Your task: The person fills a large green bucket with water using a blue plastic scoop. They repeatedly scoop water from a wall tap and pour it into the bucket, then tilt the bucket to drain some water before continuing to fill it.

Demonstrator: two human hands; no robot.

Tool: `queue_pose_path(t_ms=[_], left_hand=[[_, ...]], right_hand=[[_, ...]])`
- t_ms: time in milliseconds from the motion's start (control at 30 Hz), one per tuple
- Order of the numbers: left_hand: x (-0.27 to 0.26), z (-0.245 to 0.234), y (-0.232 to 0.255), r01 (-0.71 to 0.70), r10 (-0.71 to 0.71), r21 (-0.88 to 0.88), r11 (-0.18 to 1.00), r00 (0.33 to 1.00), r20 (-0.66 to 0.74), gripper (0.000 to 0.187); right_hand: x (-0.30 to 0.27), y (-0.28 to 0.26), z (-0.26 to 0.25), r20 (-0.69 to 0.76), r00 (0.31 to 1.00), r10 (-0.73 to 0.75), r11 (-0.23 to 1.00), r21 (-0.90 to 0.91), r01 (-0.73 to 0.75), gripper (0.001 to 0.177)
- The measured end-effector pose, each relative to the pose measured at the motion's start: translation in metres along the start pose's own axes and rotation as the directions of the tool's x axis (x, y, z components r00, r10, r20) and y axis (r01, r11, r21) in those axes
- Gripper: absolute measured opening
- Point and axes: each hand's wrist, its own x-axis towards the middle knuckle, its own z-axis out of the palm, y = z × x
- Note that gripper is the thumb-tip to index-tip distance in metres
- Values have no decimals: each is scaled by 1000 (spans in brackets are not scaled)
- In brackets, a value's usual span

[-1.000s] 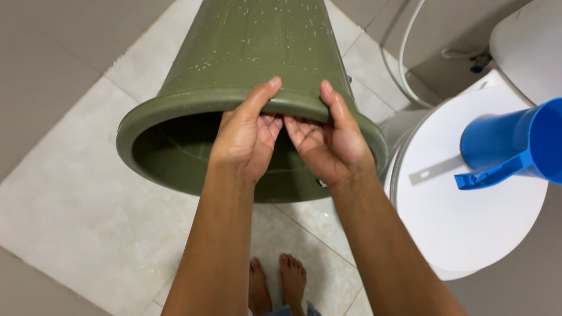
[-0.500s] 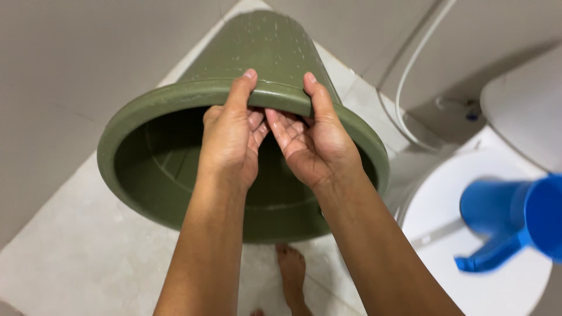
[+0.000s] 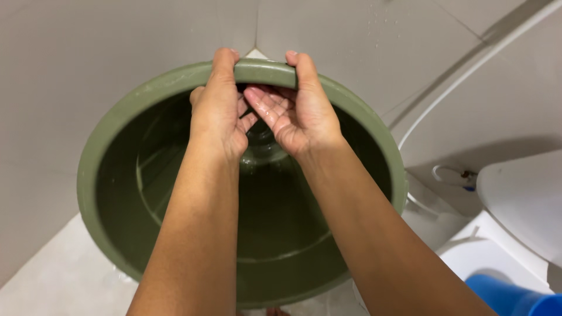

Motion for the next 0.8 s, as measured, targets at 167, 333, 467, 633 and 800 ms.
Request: queue_pose_path(t_ms=[167,333,467,633,800], left_hand=[[26,11,11,46,-47,-11,999,999,-21,51],[45,22,19,84,-83,23,996,994,-68,57],[63,28,22,89,-87,7,996,985,-148,57],[91,34,17,2,-23,-120,993,985,-172,56],[121,43,19,-19,-24,-174,985,971,-240,59]], right_hand=[[33,-9,16,-4,1000,-10,998,-66,10,44],[57,-22,24,-31,999,41,993,-114,-44,49],[78,-30,28,-56,992,115,969,-213,-124,61],[103,-38,33,-88,981,176,902,-385,-196,75],[131,-51,38,-150,962,230,836,-475,-274,89]])
